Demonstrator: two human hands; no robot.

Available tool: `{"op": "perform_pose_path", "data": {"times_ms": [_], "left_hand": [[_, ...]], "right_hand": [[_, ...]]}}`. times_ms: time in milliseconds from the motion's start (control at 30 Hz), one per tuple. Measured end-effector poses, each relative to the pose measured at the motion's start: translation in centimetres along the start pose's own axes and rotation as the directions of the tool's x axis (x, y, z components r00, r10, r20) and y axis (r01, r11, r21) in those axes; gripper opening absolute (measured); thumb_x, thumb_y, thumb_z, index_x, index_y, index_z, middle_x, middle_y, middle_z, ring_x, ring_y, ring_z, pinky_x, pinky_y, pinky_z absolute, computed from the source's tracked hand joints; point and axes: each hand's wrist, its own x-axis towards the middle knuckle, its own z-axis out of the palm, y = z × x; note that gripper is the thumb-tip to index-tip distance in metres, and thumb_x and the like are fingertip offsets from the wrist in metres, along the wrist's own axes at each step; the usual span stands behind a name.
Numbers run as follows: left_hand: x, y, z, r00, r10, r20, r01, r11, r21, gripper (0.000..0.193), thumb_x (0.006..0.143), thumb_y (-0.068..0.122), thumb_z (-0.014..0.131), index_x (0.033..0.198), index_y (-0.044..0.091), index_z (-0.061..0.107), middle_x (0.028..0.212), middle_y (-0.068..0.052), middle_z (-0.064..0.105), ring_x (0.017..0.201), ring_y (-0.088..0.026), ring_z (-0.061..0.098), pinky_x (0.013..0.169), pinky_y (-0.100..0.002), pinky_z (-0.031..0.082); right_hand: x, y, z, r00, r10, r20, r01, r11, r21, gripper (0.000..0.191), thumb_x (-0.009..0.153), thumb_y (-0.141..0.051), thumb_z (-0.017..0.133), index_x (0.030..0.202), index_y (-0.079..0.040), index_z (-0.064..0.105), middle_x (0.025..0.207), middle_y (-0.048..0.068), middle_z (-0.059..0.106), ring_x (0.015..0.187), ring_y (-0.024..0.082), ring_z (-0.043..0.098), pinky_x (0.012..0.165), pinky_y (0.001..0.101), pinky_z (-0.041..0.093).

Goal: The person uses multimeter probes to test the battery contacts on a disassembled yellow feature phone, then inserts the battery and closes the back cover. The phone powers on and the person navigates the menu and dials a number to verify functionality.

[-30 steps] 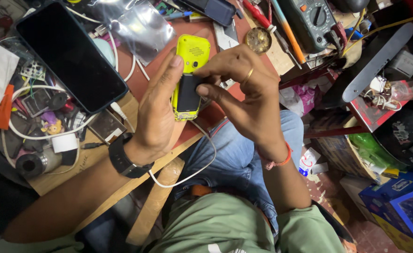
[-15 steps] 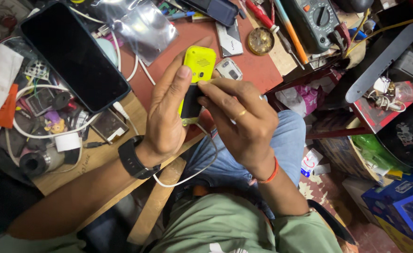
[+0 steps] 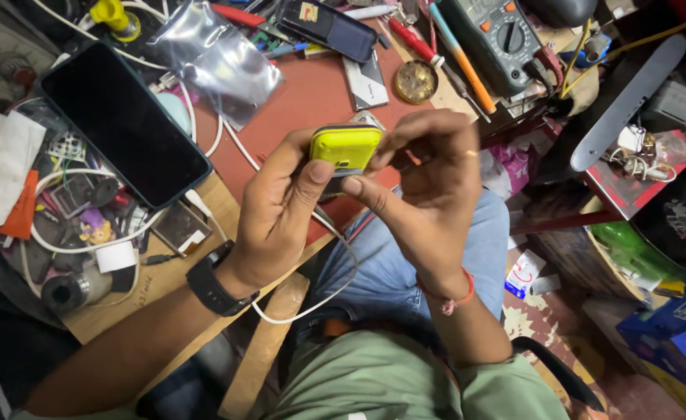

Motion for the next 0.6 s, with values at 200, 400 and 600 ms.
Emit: {"op": "perform_pose_path", "data": {"times_ms": [200,400,600], "left_hand": [[0.0,-1.3,-0.3,0.997,0.08,0.003,-0.08,0.993,0.082,0.038,0.12,0.022,0.046,0.148,-0.003,0.048,0.14,-0.01,0.061,0.126,-0.014,0.063,0.112,-0.028,0.055],[0.2,-2.7,0.0,0.995,0.098,-0.005,-0.094,0.966,0.24,0.035,0.119,0.019,0.048,0.146,-0.004,0.051,0.131,-0.011,0.065,0.12,-0.015,0.067,0.109,-0.028,0.056],[0.2,-3.6,0.8,0.997,0.078,0.001,-0.077,0.979,0.189,0.035,0.119,0.019,0.046,0.145,-0.004,0.05,0.136,-0.011,0.064,0.122,-0.016,0.067,0.111,-0.03,0.057]], "right_hand": [[-0.7,0.9,-1.2,0.985,0.175,0.004,-0.175,0.984,0.04,0.039,0.094,0.009,0.082,0.121,-0.001,0.055,0.114,0.005,0.058,0.104,0.011,0.061,0.094,0.027,0.056],[-0.7,0.8,-1.9,0.953,0.303,-0.022,-0.302,0.952,0.041,0.039,0.091,0.008,0.081,0.122,0.0,0.058,0.116,0.006,0.063,0.108,0.012,0.065,0.098,0.0289,0.059],[-1.4,1.7,-3.1,0.939,0.342,-0.037,-0.338,0.938,0.083,0.039,0.09,0.01,0.08,0.121,0.002,0.059,0.115,0.007,0.065,0.101,0.013,0.067,0.094,0.0285,0.059]]}}
